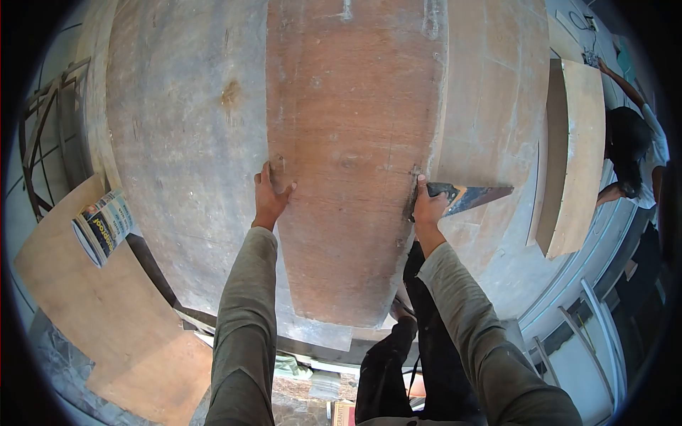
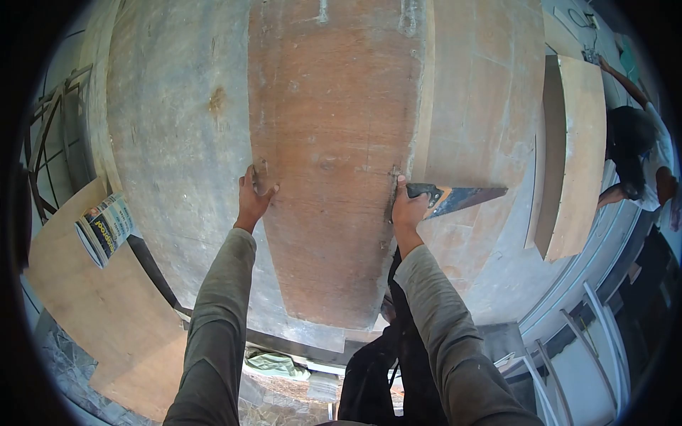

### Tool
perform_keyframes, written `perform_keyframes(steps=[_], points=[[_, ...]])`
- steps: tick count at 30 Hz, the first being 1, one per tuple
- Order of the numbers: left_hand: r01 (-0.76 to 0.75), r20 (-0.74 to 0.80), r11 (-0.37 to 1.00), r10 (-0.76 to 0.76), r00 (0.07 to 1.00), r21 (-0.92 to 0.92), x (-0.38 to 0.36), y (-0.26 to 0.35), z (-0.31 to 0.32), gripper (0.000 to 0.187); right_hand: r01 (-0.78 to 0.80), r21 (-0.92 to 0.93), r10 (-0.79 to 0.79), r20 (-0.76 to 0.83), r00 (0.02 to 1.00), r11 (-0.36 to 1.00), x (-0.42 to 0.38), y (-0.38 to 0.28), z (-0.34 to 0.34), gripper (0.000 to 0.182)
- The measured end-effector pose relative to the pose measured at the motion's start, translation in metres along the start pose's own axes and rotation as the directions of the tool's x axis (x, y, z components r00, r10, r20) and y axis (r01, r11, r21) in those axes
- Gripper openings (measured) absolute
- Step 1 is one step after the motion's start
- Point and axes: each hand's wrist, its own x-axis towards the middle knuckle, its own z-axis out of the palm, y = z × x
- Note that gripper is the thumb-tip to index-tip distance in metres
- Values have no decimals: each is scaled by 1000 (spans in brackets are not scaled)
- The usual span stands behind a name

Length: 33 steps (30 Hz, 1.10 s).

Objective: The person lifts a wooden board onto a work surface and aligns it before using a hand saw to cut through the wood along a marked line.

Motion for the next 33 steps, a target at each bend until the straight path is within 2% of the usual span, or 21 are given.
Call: perform_keyframes(steps=[1,4,5,6,7,8,9,10,11,12,13,15,17,21,23,24,31,33], points=[[2,7,1000,-2,1000,0,-1,-4,4,93,-5,-6,5,-2,1000,1000,6,0,0,63],[-28,-44,998,31,999,57,-8,2,4,96,-84,71,70,181,981,994,9,-15,-9,57],[89,-57,990,-83,995,113,-9,7,5,95,-80,64,67,188,980,995,10,-14,-8,57],[207,-67,963,-198,978,171,-16,18,5,95,-49,38,41,181,983,998,12,-8,-9,53],[216,-59,961,-209,976,174,-23,24,10,95,-21,11,18,174,985,1000,14,1,-8,48],[202,-135,964,-180,974,174,-27,30,14,94,-25,5,24,178,984,1000,17,9,-5,48],[191,-209,965,-153,966,179,-32,32,17,94,30,-17,-27,161,987,999,20,19,0,47],[202,-206,962,-163,965,186,-35,32,22,94,85,-38,-79,148,986,996,22,24,2,46],[112,-128,965,-83,988,238,-38,33,26,93,79,-45,-71,158,985,996,26,29,3,46],[18,-40,960,-7,999,281,-43,30,29,92,201,-67,-188,163,969,977,26,31,1,46],[24,-37,959,-14,999,283,-45,23,31,92,324,-83,-307,166,937,942,21,20,-7,46],[-78,-14,967,84,996,244,-42,8,32,95,276,-59,-259,209,943,959,15,2,-21,50],[-39,20,976,36,999,215,-34,-13,40,97,315,-160,-258,299,919,936,20,-4,-27,53],[76,98,978,-97,991,193,-33,-1,36,104,386,-161,-327,304,895,908,25,-4,-25,54],[37,106,977,-60,993,210,-33,-7,32,105,455,-172,-403,269,875,873,23,-4,-26,39],[-2,119,975,-25,993,224,-34,-12,33,105,442,-176,-390,264,882,880,25,0,-24,39],[-17,155,975,-18,988,223,-32,-8,21,105,376,-154,-341,214,916,914,15,-4,-23,39],[1,281,957,-86,956,290,-29,-2,11,103,355,-174,-318,209,925,919,12,-7,-23,40]])
